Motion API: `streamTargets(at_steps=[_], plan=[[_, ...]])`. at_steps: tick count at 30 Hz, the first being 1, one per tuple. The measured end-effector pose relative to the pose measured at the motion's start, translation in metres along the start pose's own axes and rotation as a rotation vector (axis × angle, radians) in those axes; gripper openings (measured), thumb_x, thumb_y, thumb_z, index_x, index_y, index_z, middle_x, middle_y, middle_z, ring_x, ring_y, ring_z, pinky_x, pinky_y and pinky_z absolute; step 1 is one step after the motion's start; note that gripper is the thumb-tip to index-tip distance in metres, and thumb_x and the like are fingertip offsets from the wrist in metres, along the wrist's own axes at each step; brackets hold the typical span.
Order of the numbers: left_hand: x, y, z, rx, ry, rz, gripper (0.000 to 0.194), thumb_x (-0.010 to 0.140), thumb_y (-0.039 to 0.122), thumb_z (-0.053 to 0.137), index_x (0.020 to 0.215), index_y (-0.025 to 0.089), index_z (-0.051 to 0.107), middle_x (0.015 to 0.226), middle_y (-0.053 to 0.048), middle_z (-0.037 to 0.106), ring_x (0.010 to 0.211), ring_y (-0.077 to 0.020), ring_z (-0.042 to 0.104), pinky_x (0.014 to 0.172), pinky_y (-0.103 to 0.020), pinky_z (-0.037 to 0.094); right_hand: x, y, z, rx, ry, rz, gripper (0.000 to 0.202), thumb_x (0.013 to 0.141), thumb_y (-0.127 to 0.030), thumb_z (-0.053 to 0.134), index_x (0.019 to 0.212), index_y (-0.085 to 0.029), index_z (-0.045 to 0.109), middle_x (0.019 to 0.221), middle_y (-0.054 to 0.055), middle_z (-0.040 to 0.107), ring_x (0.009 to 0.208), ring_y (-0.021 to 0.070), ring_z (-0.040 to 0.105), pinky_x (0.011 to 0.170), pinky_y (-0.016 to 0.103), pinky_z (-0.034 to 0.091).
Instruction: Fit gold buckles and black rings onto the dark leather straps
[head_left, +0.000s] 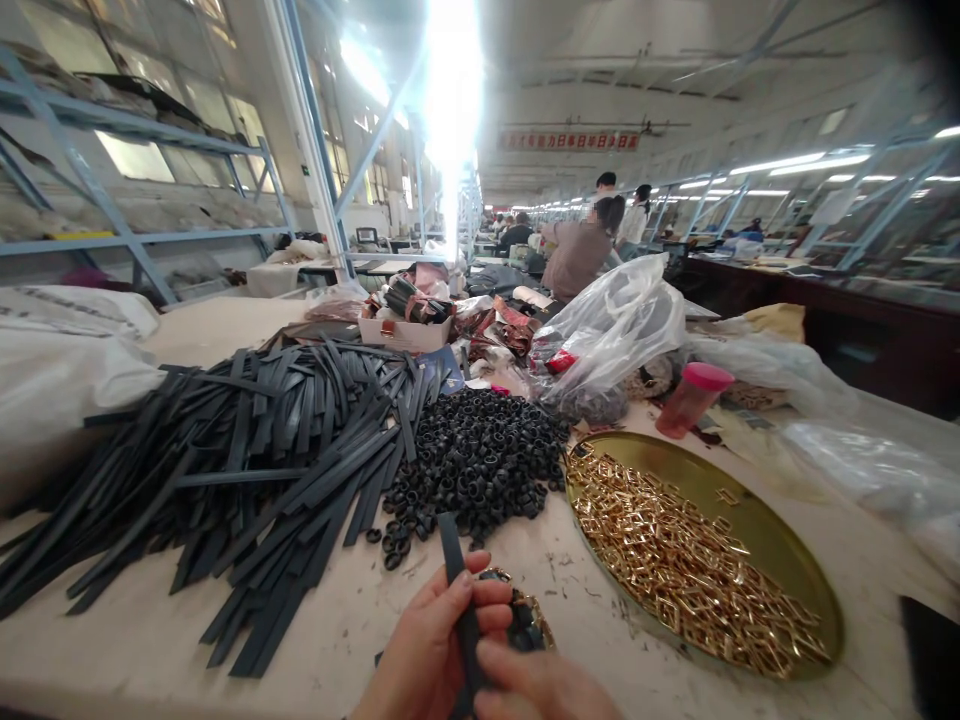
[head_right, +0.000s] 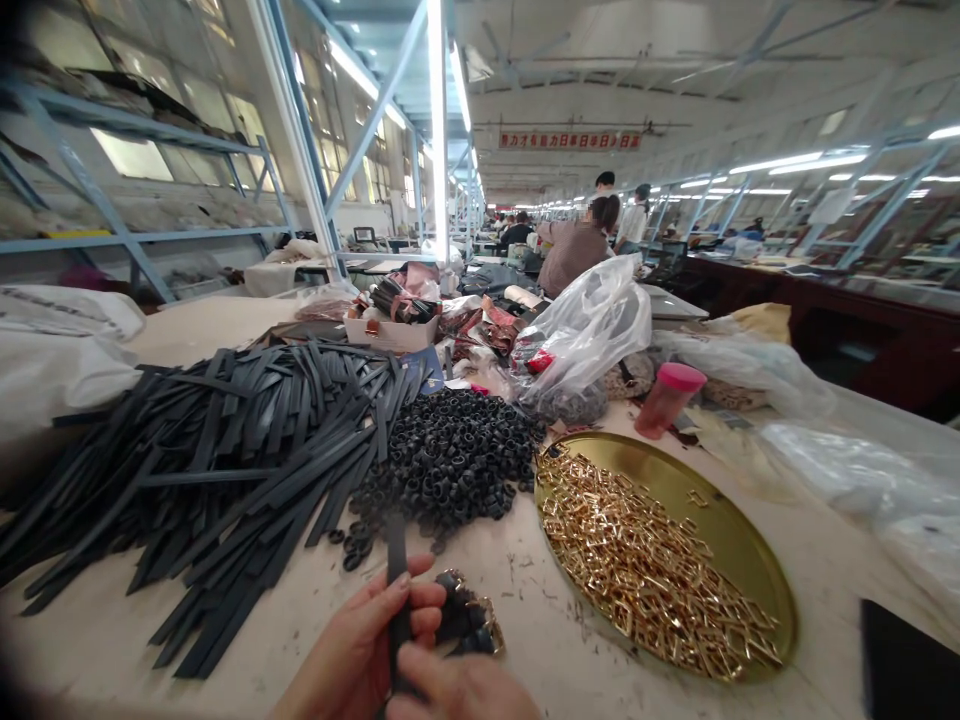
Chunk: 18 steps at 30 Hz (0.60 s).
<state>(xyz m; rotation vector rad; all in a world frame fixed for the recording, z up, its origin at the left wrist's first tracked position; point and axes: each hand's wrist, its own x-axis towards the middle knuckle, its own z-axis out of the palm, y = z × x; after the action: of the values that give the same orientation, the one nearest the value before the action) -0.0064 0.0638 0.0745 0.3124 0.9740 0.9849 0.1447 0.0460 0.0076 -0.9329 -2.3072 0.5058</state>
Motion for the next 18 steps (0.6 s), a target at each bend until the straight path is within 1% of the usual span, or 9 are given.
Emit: streamTargets(at_steps=[1,3,4,6,9,11,13,16,18], plan=[[0.004,0.001,-0.002,0.014,-0.035,0.011,0.03,0.082,0.017,0.045,0.112,0.012,0.041,0.068,-0.004,0.067,0.048,-0.0094,0.06,0.047,-0.017,0.045,0.006,0.014,-0.012,-0.026,0.037,0.013,0.038,0.085,-0.017,0.039,0.12,-0.028,0.048,0.112,0.004,0.063,0.096,0.0182,0.061,0.08,0.027,0.051],[0.011,0.004,-0.007,0.055,-0.127,0.009,0.034,0.083,0.022,0.044,0.115,0.012,0.038,0.063,-0.004,0.066,0.037,-0.0082,0.054,0.036,-0.015,0.037,0.025,0.052,-0.037,-0.253,0.167,0.241,0.038,0.084,-0.013,0.034,0.119,-0.02,0.048,0.114,0.009,0.06,0.102,0.0202,0.057,0.091,0.036,0.044],[0.014,0.004,-0.009,0.075,-0.17,-0.01,0.037,0.081,0.025,0.046,0.115,0.012,0.038,0.062,-0.004,0.066,0.033,-0.0076,0.05,0.032,-0.014,0.033,0.036,0.073,-0.048,-0.37,0.182,0.347,0.036,0.083,-0.012,0.035,0.116,-0.017,0.05,0.113,0.01,0.059,0.104,0.0207,0.055,0.092,0.036,0.042],[0.02,0.006,-0.011,0.083,-0.23,-0.069,0.043,0.077,0.027,0.05,0.114,0.01,0.039,0.063,-0.006,0.067,0.031,-0.0077,0.05,0.03,-0.014,0.033,0.06,0.115,-0.064,-0.498,0.149,0.471,0.032,0.079,-0.011,0.042,0.109,-0.016,0.053,0.112,0.011,0.057,0.103,0.0215,0.055,0.089,0.033,0.042],[0.025,0.007,-0.012,0.062,-0.235,-0.147,0.043,0.075,0.022,0.05,0.114,0.008,0.039,0.069,-0.008,0.068,0.038,-0.0095,0.055,0.034,-0.016,0.041,0.084,0.16,-0.068,-0.524,0.114,0.542,0.015,0.076,-0.014,0.051,0.089,-0.015,0.06,0.093,0.013,0.062,0.087,0.0261,0.059,0.076,0.036,0.044],[0.024,0.009,-0.011,0.052,-0.216,-0.165,0.04,0.076,0.018,0.046,0.115,0.008,0.039,0.071,-0.008,0.068,0.041,-0.0097,0.057,0.035,-0.016,0.044,0.091,0.175,-0.064,-0.519,0.101,0.571,0.006,0.073,-0.015,0.056,0.077,-0.016,0.059,0.083,0.011,0.062,0.08,0.027,0.06,0.07,0.035,0.042],[0.021,0.01,-0.008,0.053,-0.201,-0.185,0.037,0.078,0.015,0.043,0.114,0.007,0.04,0.071,-0.008,0.067,0.041,-0.0091,0.057,0.035,-0.015,0.044,0.092,0.18,-0.061,-0.493,0.105,0.585,0.004,0.07,-0.013,0.057,0.071,-0.017,0.057,0.08,0.01,0.061,0.079,0.0272,0.059,0.07,0.035,0.04],[0.014,0.009,-0.002,0.063,-0.159,-0.196,0.034,0.079,0.013,0.04,0.112,0.007,0.041,0.068,-0.007,0.066,0.039,-0.0084,0.055,0.033,-0.014,0.043,0.09,0.176,-0.062,-0.416,0.153,0.597,0.006,0.07,-0.012,0.054,0.068,-0.017,0.056,0.078,0.01,0.06,0.08,0.027,0.057,0.073,0.036,0.039],[0.009,0.005,0.002,0.063,-0.135,-0.198,0.032,0.08,0.013,0.039,0.111,0.007,0.042,0.066,-0.007,0.065,0.04,-0.0091,0.055,0.033,-0.015,0.043,0.086,0.167,-0.066,-0.344,0.219,0.613,0.009,0.072,-0.014,0.05,0.076,-0.016,0.057,0.082,0.011,0.06,0.081,0.0259,0.056,0.075,0.036,0.039]])
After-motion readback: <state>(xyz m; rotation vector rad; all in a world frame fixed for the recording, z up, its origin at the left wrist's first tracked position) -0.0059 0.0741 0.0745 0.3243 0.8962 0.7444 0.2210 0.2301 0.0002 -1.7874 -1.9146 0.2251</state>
